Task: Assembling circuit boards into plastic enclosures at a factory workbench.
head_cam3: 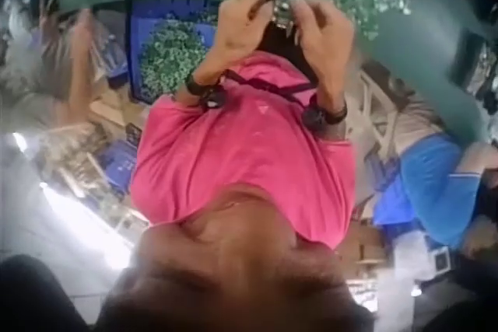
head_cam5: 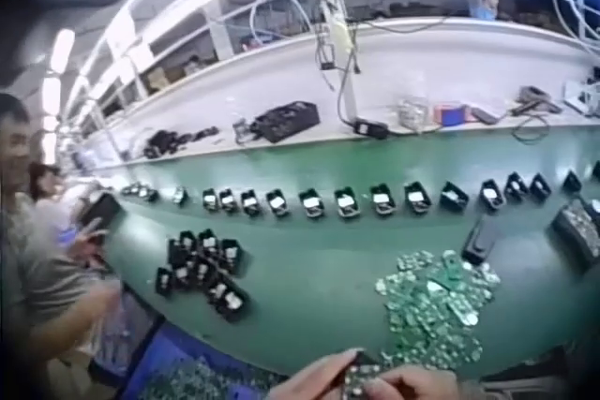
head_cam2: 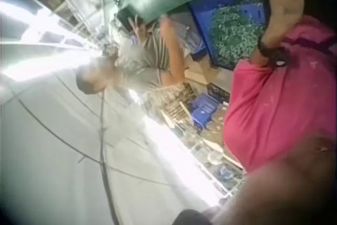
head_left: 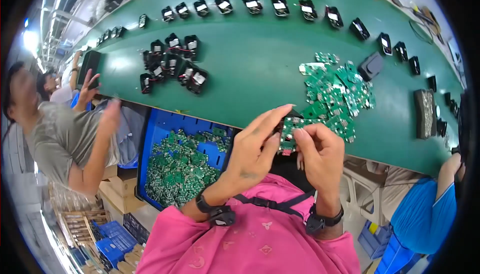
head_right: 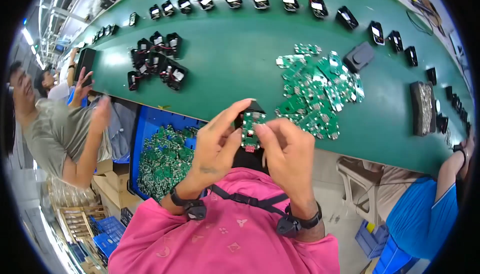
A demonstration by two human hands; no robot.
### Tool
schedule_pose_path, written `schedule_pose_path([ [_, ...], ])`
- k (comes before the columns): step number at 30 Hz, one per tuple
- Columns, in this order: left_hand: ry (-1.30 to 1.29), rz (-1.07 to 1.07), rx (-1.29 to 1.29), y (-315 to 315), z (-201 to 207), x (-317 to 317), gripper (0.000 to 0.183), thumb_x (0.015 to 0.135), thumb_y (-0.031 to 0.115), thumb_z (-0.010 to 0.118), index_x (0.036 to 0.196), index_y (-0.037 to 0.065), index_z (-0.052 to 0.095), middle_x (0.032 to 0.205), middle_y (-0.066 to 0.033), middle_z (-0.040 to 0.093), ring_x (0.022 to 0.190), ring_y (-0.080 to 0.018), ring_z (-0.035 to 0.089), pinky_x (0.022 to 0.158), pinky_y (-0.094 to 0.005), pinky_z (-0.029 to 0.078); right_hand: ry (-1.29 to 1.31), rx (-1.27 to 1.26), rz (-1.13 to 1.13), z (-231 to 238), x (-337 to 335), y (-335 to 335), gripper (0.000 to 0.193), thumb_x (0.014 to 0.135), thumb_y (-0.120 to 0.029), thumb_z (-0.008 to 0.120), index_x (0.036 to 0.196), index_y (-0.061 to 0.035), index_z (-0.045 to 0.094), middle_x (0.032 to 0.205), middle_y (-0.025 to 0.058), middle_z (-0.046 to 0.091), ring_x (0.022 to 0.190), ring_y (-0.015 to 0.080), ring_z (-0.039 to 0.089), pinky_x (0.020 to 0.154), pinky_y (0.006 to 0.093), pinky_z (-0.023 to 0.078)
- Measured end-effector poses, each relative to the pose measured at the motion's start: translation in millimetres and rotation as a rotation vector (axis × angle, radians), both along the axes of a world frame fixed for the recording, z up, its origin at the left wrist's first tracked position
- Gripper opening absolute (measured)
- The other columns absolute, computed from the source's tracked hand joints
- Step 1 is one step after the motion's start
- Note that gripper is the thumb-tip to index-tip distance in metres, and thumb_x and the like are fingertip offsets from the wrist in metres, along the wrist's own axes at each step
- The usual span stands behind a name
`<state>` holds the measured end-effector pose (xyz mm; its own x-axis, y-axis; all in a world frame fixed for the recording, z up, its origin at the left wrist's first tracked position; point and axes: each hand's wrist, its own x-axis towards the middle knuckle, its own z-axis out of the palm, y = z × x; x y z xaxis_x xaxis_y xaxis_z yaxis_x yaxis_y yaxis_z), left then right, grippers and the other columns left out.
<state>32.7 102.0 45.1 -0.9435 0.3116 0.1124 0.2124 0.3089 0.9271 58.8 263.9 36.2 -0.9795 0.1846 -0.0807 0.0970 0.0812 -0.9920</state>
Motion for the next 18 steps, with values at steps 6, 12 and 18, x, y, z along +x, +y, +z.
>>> schedule_pose_path([
  [6,-0.116,-0.09,0.06,3.5,-8.0,5.3,0.046,0.092,-0.002,0.051,0.138,0.003,0.053,0.124,-0.0134,0.062,0.086,-0.0152,0.061,0.074,-0.0266,0.049,-0.064,-0.024,-0.025,-6.9,10.2,8.3,0.017,0.092,-0.011,0.072,0.083,0.001,0.065,0.064,-0.001,0.06,0.051,0.0024,0.051,0.045,0.0193,0.037],
  [12,-0.147,-0.073,0.076,2.7,-9.0,12.6,0.043,0.099,0.009,0.053,0.142,0.005,0.049,0.117,-0.0063,0.065,0.075,-0.0046,0.057,0.061,-0.0206,0.047,0.001,0.049,-0.052,-12.2,13.6,3.3,0.016,0.089,-0.007,0.075,0.083,0.0008,0.063,0.065,-0.002,0.06,0.052,0.0012,0.05,0.045,0.0176,0.035],
  [18,-0.054,0.032,0.028,11.8,-17.5,14.9,0.04,0.103,0.017,0.052,0.14,0.003,0.05,0.106,-0.0079,0.067,0.067,-0.0055,0.055,0.06,-0.0214,0.045,0.214,0.343,-0.011,-14.6,10.0,-5.9,0.028,0.102,-0.014,0.053,0.121,0.0038,0.06,0.077,0.02,0.064,0.064,0.0345,0.064,0.058,0.0401,0.049],
])
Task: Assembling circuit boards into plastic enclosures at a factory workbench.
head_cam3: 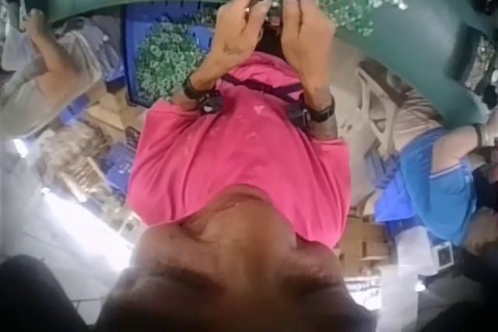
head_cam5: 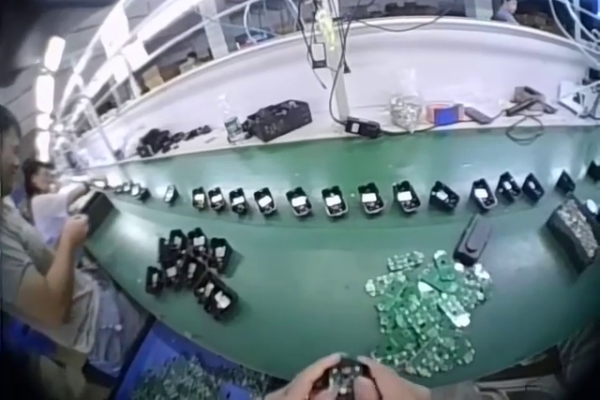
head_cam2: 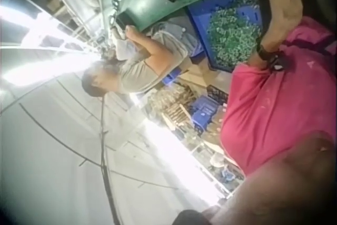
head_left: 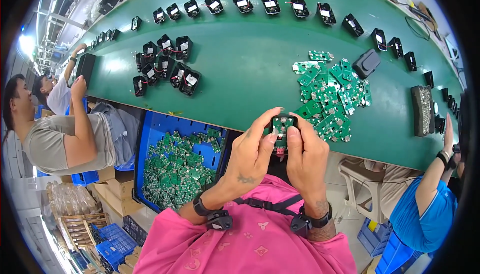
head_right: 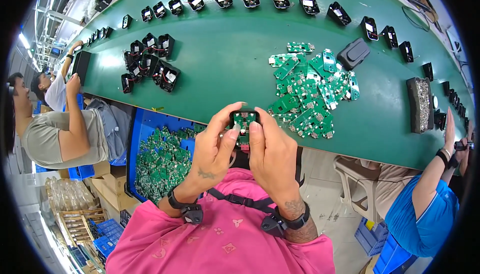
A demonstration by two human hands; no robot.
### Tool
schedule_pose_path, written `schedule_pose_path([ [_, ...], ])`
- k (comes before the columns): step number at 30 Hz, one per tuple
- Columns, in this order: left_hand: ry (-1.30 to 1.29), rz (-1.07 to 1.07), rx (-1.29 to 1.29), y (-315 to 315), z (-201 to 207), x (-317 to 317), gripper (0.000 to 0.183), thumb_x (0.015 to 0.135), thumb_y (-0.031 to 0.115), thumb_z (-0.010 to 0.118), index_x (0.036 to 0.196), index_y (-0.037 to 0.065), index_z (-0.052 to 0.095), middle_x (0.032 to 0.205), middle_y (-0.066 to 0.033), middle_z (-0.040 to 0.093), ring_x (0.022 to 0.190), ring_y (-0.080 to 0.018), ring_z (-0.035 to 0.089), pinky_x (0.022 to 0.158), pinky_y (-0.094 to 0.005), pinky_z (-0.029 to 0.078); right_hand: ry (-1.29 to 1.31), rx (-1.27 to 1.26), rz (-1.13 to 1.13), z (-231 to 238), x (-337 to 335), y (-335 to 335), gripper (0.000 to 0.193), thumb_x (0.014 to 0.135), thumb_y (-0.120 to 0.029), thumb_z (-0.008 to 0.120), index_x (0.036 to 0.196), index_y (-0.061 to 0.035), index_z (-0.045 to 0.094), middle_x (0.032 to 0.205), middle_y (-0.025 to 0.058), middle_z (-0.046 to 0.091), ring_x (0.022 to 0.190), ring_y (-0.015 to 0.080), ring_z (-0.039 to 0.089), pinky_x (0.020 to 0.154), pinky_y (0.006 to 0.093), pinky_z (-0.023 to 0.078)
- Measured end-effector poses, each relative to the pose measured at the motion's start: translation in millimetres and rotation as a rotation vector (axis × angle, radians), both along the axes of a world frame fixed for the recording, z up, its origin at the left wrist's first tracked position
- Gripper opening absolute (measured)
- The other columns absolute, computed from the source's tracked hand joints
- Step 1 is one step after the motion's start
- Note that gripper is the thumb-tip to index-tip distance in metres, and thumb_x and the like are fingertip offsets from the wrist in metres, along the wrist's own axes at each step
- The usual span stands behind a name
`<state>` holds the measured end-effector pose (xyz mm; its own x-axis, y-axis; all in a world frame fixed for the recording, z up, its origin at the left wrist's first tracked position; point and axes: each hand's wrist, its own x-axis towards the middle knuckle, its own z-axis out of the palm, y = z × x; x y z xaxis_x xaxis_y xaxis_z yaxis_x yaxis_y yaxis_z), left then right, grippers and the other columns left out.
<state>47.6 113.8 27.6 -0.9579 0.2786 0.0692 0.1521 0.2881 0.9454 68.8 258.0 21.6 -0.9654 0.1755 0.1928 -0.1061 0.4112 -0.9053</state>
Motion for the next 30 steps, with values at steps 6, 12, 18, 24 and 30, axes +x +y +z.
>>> schedule_pose_path([
  [6,0.273,0.085,-0.121,14.6,-3.4,-0.4,0.037,0.102,0.015,0.048,0.136,0.002,0.051,0.099,-0.0191,0.067,0.072,-0.0249,0.066,0.065,-0.0336,0.052,0.056,0.001,-0.095,-6.7,-4.1,-13.4,0.031,0.101,-0.014,0.051,0.124,0.0056,0.057,0.08,0.0216,0.066,0.066,0.0349,0.067,0.058,0.0415,0.05],
  [12,0.088,0.012,-0.133,8.6,-18.0,-21.3,0.038,0.101,0.015,0.046,0.135,-0.003,0.048,0.106,-0.0217,0.066,0.074,-0.0314,0.071,0.063,-0.035,0.057,-0.037,0.107,-0.099,-26.0,-24.7,-11.7,0.026,0.101,-0.019,0.049,0.115,-0.0015,0.064,0.081,0.0157,0.066,0.065,0.021,0.065,0.059,0.0357,0.048],
  [18,-0.78,-0.179,0.533,-5.4,-2.7,-47.8,0.046,0.098,0.01,0.045,0.141,-0.004,0.038,0.103,-0.0194,0.065,0.066,-0.0236,0.072,0.057,-0.0283,0.061,-0.51,-0.816,0.052,-0.4,-27.5,6.8,0.025,0.101,-0.023,0.053,0.108,-0.002,0.065,0.068,0.0012,0.061,0.041,0.0065,0.046,0.035,0.0223,0.028],
  [24,-0.985,-0.24,0.764,-19.6,0.9,-51.3,0.044,0.096,0.007,0.046,0.138,-0.006,0.043,0.093,-0.0187,0.068,0.065,-0.0253,0.072,0.057,-0.0288,0.062,-0.563,-0.934,0.159,20.6,-13.8,13.6,0.027,0.102,-0.028,0.055,0.093,-0.0029,0.061,0.062,0.006,0.062,0.039,0.0101,0.05,0.033,0.0227,0.032],
  [30,-1.003,-0.291,0.812,-22.3,6.8,-46.2,0.047,0.095,0.007,0.049,0.14,-0.005,0.042,0.099,-0.0181,0.068,0.068,-0.0267,0.073,0.062,-0.0307,0.063,-0.53,-0.883,0.088,29.8,-3.7,7.6,0.024,0.099,-0.023,0.056,0.099,0.0008,0.061,0.064,0.0067,0.062,0.042,0.0108,0.053,0.036,0.0239,0.038],
])
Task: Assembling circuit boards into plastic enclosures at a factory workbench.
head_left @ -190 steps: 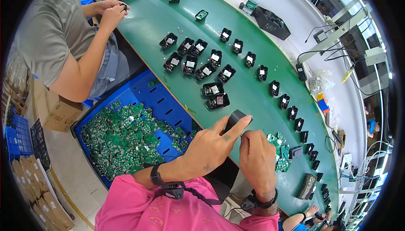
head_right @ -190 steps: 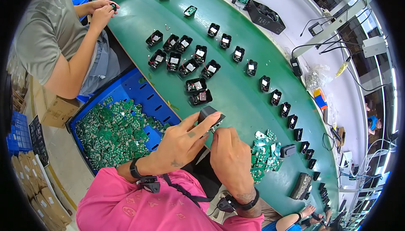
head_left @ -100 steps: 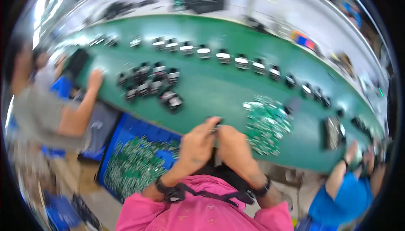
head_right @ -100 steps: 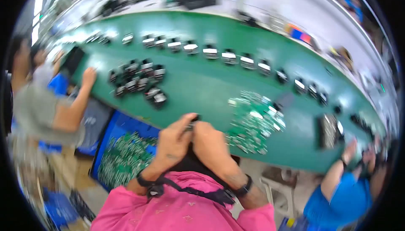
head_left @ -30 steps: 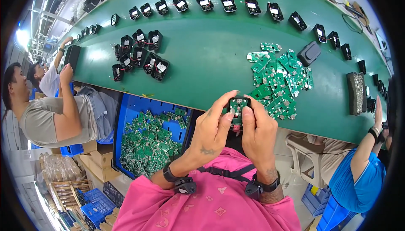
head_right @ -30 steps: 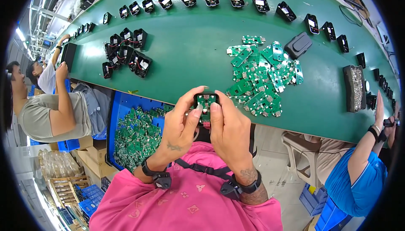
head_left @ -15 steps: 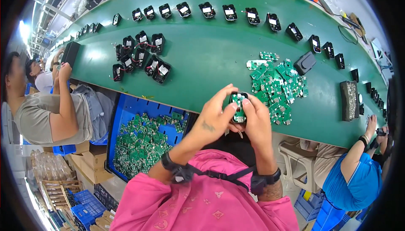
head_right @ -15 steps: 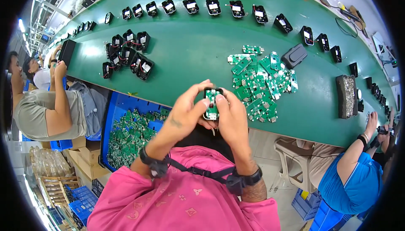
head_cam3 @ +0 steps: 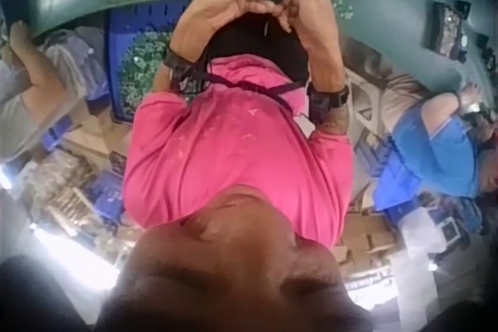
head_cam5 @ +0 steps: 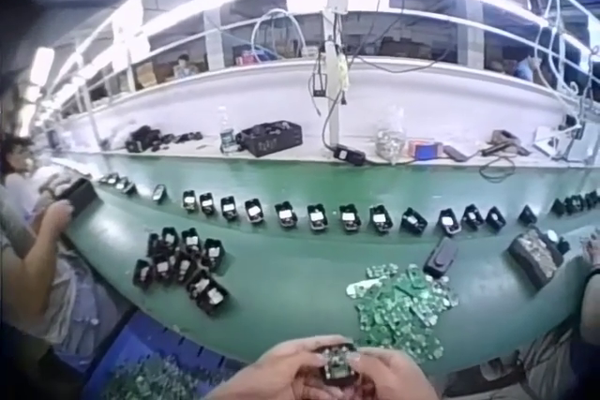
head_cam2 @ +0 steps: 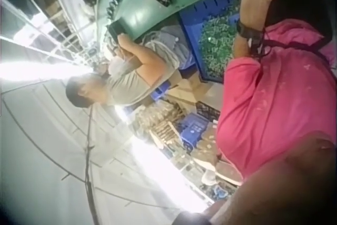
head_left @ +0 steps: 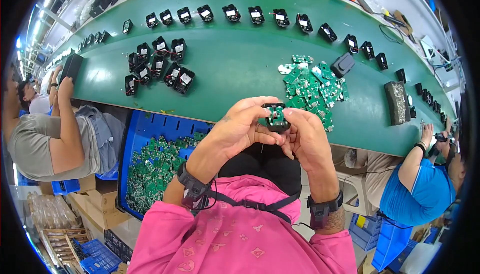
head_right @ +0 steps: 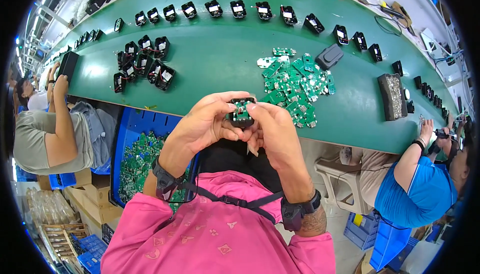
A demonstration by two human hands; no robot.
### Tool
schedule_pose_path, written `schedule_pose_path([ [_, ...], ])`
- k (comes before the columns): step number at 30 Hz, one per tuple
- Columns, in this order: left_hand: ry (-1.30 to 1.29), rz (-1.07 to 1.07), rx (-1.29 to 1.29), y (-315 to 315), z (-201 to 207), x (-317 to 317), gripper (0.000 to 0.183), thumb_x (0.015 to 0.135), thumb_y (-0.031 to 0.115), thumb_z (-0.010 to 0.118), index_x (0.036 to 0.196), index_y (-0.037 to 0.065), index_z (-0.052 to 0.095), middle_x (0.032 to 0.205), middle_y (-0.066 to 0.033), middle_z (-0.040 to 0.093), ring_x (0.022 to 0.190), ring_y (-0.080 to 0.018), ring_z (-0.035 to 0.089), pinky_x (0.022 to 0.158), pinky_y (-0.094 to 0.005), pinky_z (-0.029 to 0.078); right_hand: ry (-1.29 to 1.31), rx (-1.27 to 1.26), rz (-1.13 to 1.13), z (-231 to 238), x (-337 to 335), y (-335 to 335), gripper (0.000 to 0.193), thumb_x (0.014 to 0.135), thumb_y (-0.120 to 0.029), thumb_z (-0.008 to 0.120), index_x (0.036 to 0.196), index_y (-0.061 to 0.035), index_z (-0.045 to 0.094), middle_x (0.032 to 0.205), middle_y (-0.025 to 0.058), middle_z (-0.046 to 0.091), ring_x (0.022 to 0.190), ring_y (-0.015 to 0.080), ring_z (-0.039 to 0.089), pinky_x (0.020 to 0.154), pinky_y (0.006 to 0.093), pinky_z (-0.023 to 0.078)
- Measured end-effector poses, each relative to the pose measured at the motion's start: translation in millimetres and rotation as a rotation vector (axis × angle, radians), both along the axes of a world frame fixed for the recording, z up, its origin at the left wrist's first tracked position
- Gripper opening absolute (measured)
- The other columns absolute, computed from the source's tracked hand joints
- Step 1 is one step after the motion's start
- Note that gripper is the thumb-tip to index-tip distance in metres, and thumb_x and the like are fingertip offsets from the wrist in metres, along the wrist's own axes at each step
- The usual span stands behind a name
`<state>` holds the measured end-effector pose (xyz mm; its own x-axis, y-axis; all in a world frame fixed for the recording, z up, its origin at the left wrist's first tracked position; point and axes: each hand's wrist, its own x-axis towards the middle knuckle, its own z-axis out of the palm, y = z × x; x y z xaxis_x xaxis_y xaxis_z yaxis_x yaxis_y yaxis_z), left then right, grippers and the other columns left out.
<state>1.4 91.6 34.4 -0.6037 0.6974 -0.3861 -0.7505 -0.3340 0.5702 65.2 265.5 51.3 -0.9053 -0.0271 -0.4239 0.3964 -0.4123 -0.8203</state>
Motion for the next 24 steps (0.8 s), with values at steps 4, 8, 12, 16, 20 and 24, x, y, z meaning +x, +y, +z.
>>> schedule_pose_path([
  [4,0.261,-0.065,0.001,-4.0,8.5,4.3,0.058,0.09,0.004,0.056,0.145,0.0,0.037,0.112,-0.016,0.064,0.078,-0.0244,0.072,0.071,-0.0327,0.063,0.12,0.398,-0.002,6.3,-0.2,-10.8,0.03,0.096,-0.013,0.053,0.118,0.0062,0.058,0.064,0.0054,0.061,0.045,0.01,0.054,0.04,0.0257,0.04],
  [8,0.485,-0.087,-0.041,-11.0,14.9,8.0,0.064,0.087,-0.003,0.052,0.148,0.0,0.03,0.132,-0.0146,0.051,0.09,-0.0198,0.069,0.075,-0.0305,0.062,0.314,0.463,0.074,-5.5,5.2,-11.5,0.043,0.095,-0.006,0.054,0.136,0.0028,0.049,0.072,0.0006,0.06,0.051,0.004,0.052,0.043,0.0215,0.038],
  [12,0.498,-0.078,-0.014,-16.7,10.9,16.2,0.07,0.092,0.002,0.056,0.155,0.005,0.026,0.13,-0.0099,0.052,0.1,-0.0163,0.064,0.079,-0.0304,0.061,0.32,0.519,0.116,1.7,6.9,-12.0,0.043,0.093,-0.004,0.056,0.136,0.0028,0.05,0.072,0.0011,0.061,0.057,0.005,0.054,0.048,0.0235,0.04],
  [16,0.591,-0.004,-0.057,-9.6,-19.8,9.3,0.076,0.095,0.008,0.059,0.158,0.005,0.017,0.142,-0.0085,0.045,0.111,-0.0166,0.058,0.082,-0.0295,0.058,0.31,0.623,-0.012,-11.3,1.6,-24.5,0.045,0.092,-0.005,0.058,0.136,0.0015,0.051,0.072,0.0025,0.06,0.06,0.0076,0.056,0.051,0.0284,0.043],
  [20,0.871,0.02,-0.354,-16.4,-16.2,-2.7,0.084,0.087,0.03,0.071,0.152,-0.002,0.029,0.138,-0.0219,0.051,0.109,-0.0269,0.061,0.091,-0.0392,0.05,0.546,1.151,-0.046,-29.0,-7.6,-36.8,0.07,0.085,-0.007,0.07,0.147,0.0,0.038,0.076,0.0103,0.065,0.065,0.0189,0.061,0.06,0.0324,0.047],
  [24,1.142,0.216,-0.733,-34.3,-19.6,-33.4,0.064,0.081,0.027,0.077,0.133,-0.001,0.051,0.118,-0.0173,0.06,0.104,-0.0209,0.062,0.082,-0.0351,0.054,0.623,0.996,0.091,-26.9,-26.3,-53.1,0.108,0.074,-0.014,0.085,0.155,0.0031,0.015,0.096,0.0106,0.069,0.078,0.0196,0.064,0.067,0.031,0.051],
])
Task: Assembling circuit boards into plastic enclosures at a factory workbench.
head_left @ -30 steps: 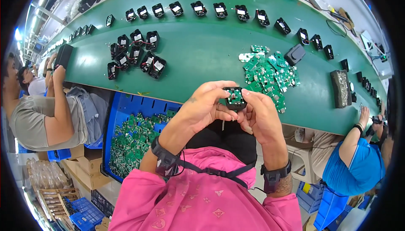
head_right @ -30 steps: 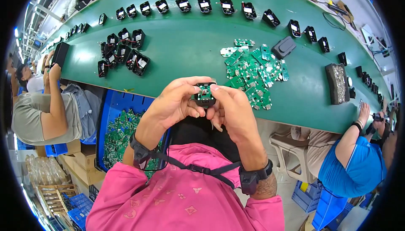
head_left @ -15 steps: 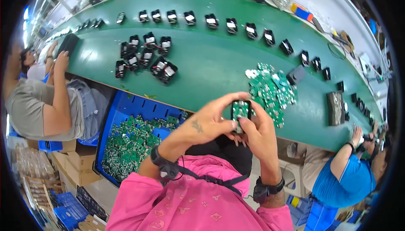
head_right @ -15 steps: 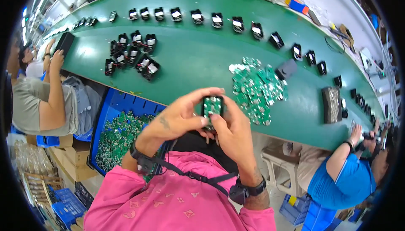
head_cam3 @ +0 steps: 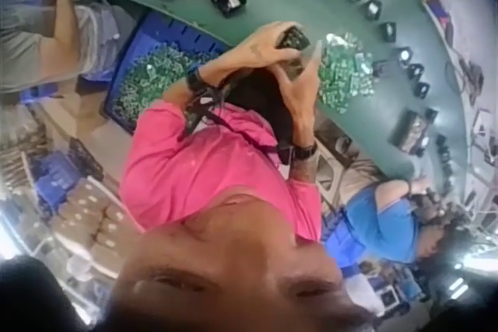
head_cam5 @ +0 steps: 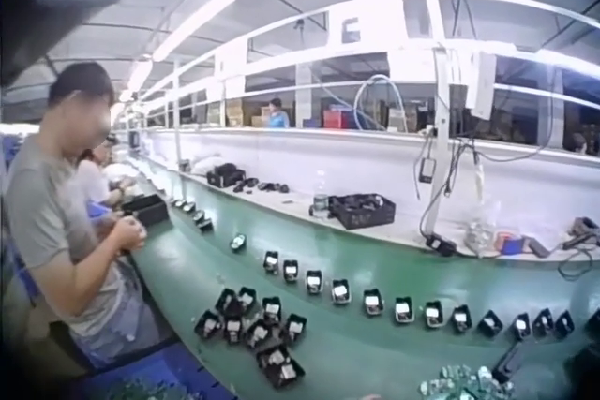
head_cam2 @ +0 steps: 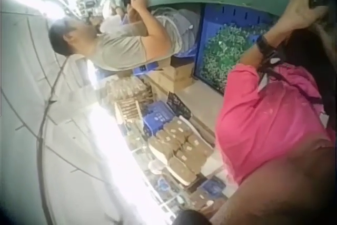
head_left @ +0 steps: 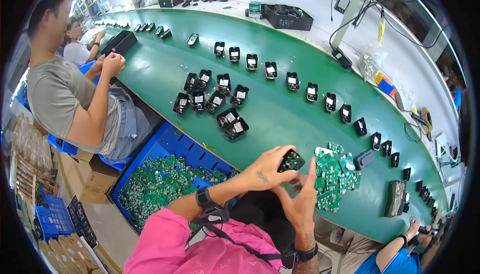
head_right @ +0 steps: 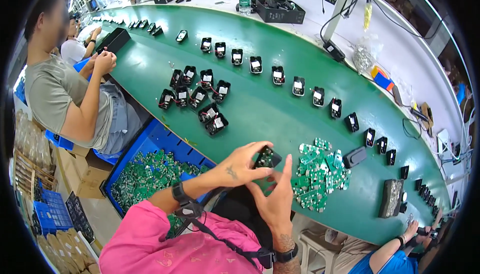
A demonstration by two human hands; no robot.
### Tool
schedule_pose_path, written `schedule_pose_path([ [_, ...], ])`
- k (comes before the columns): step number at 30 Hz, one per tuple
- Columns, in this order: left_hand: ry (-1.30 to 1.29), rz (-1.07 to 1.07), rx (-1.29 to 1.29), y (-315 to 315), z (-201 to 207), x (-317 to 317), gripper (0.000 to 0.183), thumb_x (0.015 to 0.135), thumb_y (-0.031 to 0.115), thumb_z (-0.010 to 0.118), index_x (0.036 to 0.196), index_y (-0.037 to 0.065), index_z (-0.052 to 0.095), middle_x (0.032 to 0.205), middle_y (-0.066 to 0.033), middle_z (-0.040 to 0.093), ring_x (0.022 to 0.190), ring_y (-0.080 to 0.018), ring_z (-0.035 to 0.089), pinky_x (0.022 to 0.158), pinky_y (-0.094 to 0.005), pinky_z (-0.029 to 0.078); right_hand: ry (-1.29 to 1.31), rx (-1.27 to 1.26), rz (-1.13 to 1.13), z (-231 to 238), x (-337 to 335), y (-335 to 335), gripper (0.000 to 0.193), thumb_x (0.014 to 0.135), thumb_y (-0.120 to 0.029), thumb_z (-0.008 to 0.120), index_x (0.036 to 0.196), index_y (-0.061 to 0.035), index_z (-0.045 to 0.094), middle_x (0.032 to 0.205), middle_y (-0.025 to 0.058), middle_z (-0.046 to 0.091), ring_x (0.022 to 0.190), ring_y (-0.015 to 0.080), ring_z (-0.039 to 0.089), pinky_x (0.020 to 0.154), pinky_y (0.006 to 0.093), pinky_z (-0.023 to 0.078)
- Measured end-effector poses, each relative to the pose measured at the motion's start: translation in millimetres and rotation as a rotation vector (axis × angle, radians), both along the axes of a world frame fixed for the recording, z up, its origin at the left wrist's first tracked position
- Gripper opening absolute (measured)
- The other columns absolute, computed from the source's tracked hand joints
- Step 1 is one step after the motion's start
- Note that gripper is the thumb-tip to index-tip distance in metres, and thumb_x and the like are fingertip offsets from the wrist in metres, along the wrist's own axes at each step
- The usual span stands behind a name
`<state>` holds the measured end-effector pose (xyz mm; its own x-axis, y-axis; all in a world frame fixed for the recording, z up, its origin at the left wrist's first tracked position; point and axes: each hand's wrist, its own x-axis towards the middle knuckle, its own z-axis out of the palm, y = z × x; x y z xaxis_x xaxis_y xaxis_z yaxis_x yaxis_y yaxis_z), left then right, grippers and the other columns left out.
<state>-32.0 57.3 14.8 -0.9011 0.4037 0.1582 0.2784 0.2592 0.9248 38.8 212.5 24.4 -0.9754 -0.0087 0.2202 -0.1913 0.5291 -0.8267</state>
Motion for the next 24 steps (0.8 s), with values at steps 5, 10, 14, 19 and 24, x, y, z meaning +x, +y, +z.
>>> schedule_pose_path([
  [5,0.025,0.228,-0.119,-67.4,23.2,-86.0,0.059,0.077,0.025,0.079,0.124,-0.003,0.057,0.108,-0.016,0.067,0.09,-0.0242,0.07,0.079,-0.0367,0.056,0.118,0.214,0.048,-50.7,-17.8,3.8,0.065,0.081,-0.009,0.077,0.137,0.0028,0.047,0.09,0.012,0.064,0.078,0.0251,0.062,0.066,0.0352,0.05],
  [10,0.275,0.813,-0.455,-215.5,10.8,-249.8,0.058,0.07,0.029,0.084,0.113,-0.003,0.062,0.106,-0.0197,0.072,0.091,-0.0255,0.071,0.08,-0.038,0.056,0.33,0.342,-0.034,-84.2,-26.1,-2.4,0.026,0.082,-0.003,0.071,0.106,0.0021,0.063,0.081,0.0126,0.059,0.072,0.0301,0.059,0.063,0.0402,0.047],
  [14,-0.035,1.015,-0.77,-279.4,7.4,-331.3,0.051,0.066,0.03,0.086,0.103,0.001,0.067,0.101,-0.0183,0.072,0.095,-0.0323,0.07,0.081,-0.041,0.055,0.192,0.285,-0.02,-75.5,-18.9,0.8,0.021,0.082,-0.003,0.071,0.101,0.0017,0.064,0.08,0.0133,0.061,0.07,0.0313,0.06,0.063,0.041,0.049],
  [19,-0.022,1.05,-0.816,-282.8,-17.8,-389.5,0.047,0.067,0.028,0.085,0.102,0.002,0.068,0.107,-0.0195,0.071,0.103,-0.038,0.068,0.086,-0.0452,0.054,0.266,0.236,-0.071,-56.6,-32.1,-0.4,0.011,0.088,-0.011,0.069,0.094,-0.001,0.068,0.077,0.0138,0.065,0.067,0.0288,0.063,0.061,0.0388,0.051],
  [24,0.016,0.877,-1.088,-290.8,-21.3,-405.8,0.051,0.07,0.028,0.08,0.11,0.0,0.065,0.117,-0.0254,0.065,0.11,-0.0384,0.063,0.092,-0.0474,0.052,0.115,0.217,-0.008,-60.2,-27.4,8.4,0.015,0.084,-0.007,0.071,0.098,-0.0014,0.069,0.085,0.0159,0.067,0.075,0.0349,0.064,0.069,0.042,0.053],
])
